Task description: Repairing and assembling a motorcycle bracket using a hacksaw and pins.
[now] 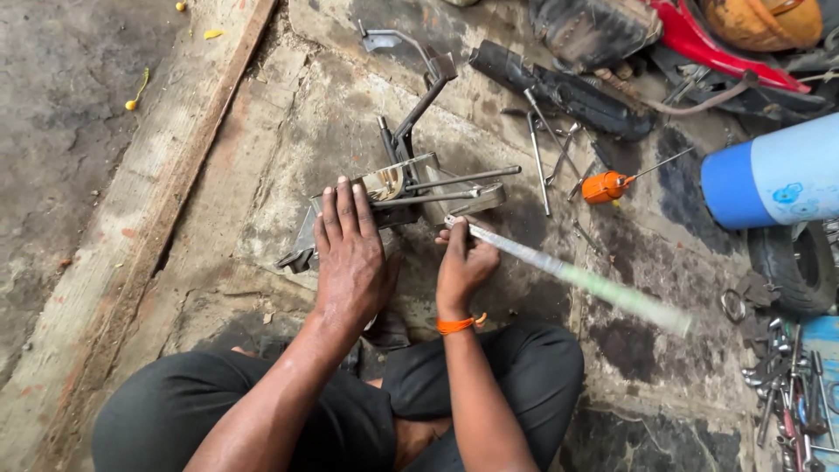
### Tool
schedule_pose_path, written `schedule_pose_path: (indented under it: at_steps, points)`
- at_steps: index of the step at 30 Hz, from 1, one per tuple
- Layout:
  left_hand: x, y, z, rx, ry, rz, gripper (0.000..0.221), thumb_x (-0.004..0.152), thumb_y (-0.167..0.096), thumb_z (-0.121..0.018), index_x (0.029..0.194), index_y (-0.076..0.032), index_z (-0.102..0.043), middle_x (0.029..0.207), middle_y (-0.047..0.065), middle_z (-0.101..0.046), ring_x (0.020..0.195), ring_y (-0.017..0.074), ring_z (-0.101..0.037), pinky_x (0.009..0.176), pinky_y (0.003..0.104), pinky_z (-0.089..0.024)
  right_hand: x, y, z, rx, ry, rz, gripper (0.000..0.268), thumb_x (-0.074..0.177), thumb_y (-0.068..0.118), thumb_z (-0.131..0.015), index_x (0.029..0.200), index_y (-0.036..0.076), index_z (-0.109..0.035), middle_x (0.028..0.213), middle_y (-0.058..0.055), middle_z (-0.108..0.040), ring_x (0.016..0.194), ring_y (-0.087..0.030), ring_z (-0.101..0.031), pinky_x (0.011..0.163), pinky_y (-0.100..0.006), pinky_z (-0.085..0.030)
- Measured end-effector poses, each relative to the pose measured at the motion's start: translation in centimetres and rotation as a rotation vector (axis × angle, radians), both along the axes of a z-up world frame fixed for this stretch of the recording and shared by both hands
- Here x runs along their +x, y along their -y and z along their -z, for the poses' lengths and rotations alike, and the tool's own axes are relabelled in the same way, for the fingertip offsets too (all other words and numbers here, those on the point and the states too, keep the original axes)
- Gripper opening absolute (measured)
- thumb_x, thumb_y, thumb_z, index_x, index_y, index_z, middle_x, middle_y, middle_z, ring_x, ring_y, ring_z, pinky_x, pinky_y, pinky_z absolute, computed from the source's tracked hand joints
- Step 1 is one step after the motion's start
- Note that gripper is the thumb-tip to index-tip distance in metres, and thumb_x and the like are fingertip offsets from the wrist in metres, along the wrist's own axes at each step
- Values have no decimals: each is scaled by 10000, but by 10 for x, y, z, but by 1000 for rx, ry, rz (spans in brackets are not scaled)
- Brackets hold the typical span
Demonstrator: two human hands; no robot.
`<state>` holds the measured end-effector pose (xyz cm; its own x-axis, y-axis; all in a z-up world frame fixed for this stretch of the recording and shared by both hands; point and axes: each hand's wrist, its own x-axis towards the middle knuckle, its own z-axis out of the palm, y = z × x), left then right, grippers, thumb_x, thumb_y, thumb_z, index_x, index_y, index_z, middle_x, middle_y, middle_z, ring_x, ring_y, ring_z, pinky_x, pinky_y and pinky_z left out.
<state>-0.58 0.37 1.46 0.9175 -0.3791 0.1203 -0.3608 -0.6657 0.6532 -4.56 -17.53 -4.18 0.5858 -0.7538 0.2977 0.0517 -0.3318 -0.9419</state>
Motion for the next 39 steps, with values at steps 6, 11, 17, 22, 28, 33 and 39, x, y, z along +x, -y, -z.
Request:
schedule_pose_path:
  at_steps: [6, 11, 17, 22, 28, 33, 39]
  points:
    - [4, 4, 7, -8, 12, -6, 1099, 783, -346, -790, 1527, 151, -152, 1617, 338, -148, 1500, 518, -153, 1184, 609, -197, -23, 13, 7, 104, -130, -166, 233, 1027, 127, -650, 1191, -32, -696, 829, -104, -704, 662, -121, -668, 566, -264, -556]
    - [5, 6, 10, 31, 25, 0, 1045, 772, -289, -758, 1515, 167, -182, 1609, 352, -157, 1495, 525, -161, 1173, 621, -204, -49, 47, -36, 220, -244, -480, 420, 1004, 138, -576, 1409, 35, -541, 1164, -117, -703, 882, -179, -738, 747, -313, -614]
    - [5, 4, 7, 68, 50, 6, 1019, 774, -256, -737, 1517, 168, -185, 1607, 361, -167, 1497, 529, -179, 1185, 609, -203, -79, 94, -83, 490, 107, -628, 269, 1092, 78, -517, 1323, -16, -617, 1271, -197, -700, 982, -288, -756, 911, -441, -640]
    - [14, 5, 10, 75, 59, -12, 1012, 796, -316, -762, 1510, 143, -211, 1557, 356, -226, 1460, 526, -204, 1161, 641, -198, -65, 92, -140, 3, 40, -269, 286, 1059, -11, -591, 1331, 61, -540, 1150, -149, -723, 820, -229, -650, 711, -409, -531]
    - [48, -8, 35, -94, 12, -36, 697, 747, -275, -813, 1258, 37, -457, 1229, 297, -522, 1167, 476, -503, 989, 550, -430, -30, 69, -136, -990, -410, -258, 236, 1041, 162, -631, 1251, 95, -716, 1074, -210, -742, 939, -370, -726, 804, -450, -576]
    - [59, -4, 50, -112, 28, -88, 517, 697, -219, -797, 1052, 0, -491, 998, 232, -573, 996, 426, -571, 871, 519, -484, -3, 84, -59, -796, -677, -135, 449, 1006, 277, -654, 1414, 90, -653, 915, -263, -716, 886, -432, -691, 800, -491, -528]
    - [56, -1, 73, -217, 92, -183, 598, 627, -252, -839, 1046, 0, -496, 1005, 233, -564, 982, 426, -558, 860, 524, -467, 46, 120, -35, -439, -573, -213, 349, 1007, 227, -650, 1237, -32, -693, 839, -227, -694, 748, -337, -666, 709, -439, -504]
